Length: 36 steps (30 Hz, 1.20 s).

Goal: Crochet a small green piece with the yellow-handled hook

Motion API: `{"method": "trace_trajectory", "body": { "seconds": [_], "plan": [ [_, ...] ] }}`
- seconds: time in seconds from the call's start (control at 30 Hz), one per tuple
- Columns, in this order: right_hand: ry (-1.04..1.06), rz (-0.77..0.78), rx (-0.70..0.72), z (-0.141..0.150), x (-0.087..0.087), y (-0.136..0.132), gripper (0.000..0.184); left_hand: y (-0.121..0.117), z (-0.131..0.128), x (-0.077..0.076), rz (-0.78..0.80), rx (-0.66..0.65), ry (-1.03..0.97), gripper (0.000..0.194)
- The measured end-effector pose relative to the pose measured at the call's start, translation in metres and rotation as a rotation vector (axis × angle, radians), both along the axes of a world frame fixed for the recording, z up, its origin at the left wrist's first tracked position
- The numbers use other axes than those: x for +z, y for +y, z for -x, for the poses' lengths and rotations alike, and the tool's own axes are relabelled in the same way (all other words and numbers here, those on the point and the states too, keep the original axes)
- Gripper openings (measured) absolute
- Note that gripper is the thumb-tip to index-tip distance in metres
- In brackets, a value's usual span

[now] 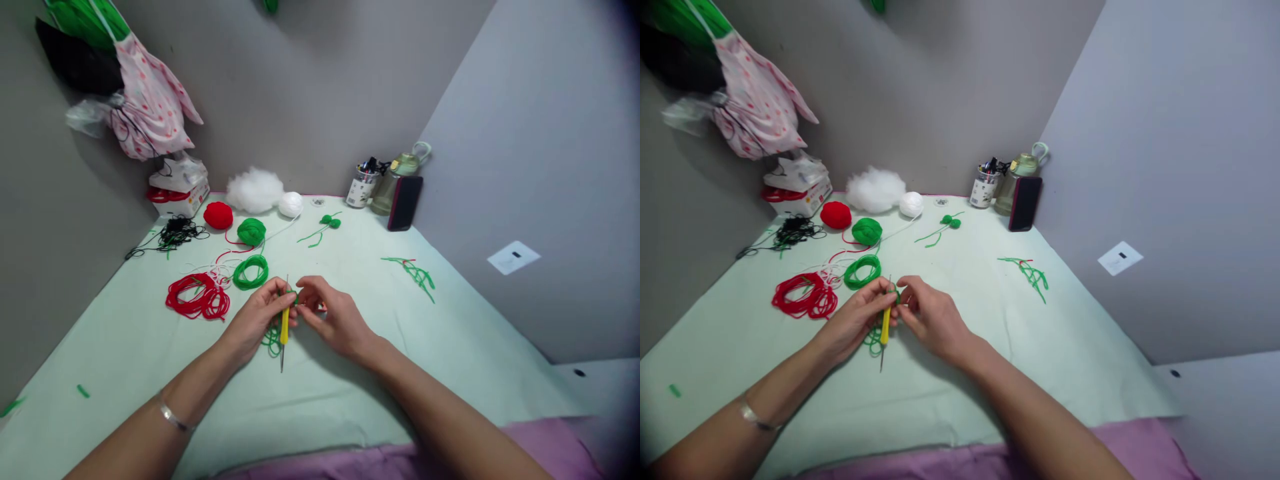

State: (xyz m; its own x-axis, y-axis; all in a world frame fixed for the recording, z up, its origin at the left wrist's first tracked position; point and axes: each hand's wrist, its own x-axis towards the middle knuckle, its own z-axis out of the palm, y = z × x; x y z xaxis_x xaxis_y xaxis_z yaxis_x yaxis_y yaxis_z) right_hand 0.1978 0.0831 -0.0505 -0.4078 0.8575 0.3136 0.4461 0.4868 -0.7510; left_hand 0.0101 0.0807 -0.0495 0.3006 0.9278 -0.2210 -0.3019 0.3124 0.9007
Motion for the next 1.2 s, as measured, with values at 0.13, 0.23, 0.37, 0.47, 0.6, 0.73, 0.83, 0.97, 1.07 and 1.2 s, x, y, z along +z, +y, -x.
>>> {"method": "trace_trajectory", "body": {
  "seconds": [0.13,0.23,0.37,0.47,0.6,0.73,0.83,0.97,1.07,1.2],
  "plan": [
    [0.265,0.307,-0.026,-0.001,0.005,0.006,0.028,0.000,0.002,0.005,0.009,0.015,-0.036,0.056],
    [0.297,0.417,-0.048,0.000,0.006,0.008,0.024,0.000,-0.001,0.005,0.012,0.025,-0.050,0.056],
    [0.324,0.384,-0.099,-0.001,0.006,0.008,0.013,0.000,-0.001,0.001,0.012,0.056,-0.047,0.053],
    [0.342,0.414,-0.112,-0.002,0.007,0.008,0.018,0.001,0.001,-0.001,0.026,0.076,-0.037,0.053],
    [0.368,0.505,-0.077,-0.003,0.015,0.007,0.025,0.002,0.003,-0.001,0.035,0.065,-0.036,0.052],
    [0.362,0.670,0.041,-0.005,0.022,0.007,0.031,0.000,0.002,-0.001,0.026,0.050,-0.041,0.046],
    [0.335,0.767,0.104,-0.006,0.022,0.007,0.032,-0.003,0.000,0.000,0.022,0.052,-0.034,0.036],
    [0.356,0.774,0.072,-0.005,0.019,0.007,0.027,-0.006,-0.005,0.001,0.007,0.022,-0.006,0.031],
    [0.379,0.740,0.017,-0.006,0.019,0.007,0.022,-0.005,-0.006,-0.001,-0.006,-0.003,0.012,0.031],
    [0.379,0.722,-0.002,-0.011,0.021,0.008,0.020,-0.001,-0.001,-0.002,-0.017,-0.021,0.017,0.036]
  ]
}}
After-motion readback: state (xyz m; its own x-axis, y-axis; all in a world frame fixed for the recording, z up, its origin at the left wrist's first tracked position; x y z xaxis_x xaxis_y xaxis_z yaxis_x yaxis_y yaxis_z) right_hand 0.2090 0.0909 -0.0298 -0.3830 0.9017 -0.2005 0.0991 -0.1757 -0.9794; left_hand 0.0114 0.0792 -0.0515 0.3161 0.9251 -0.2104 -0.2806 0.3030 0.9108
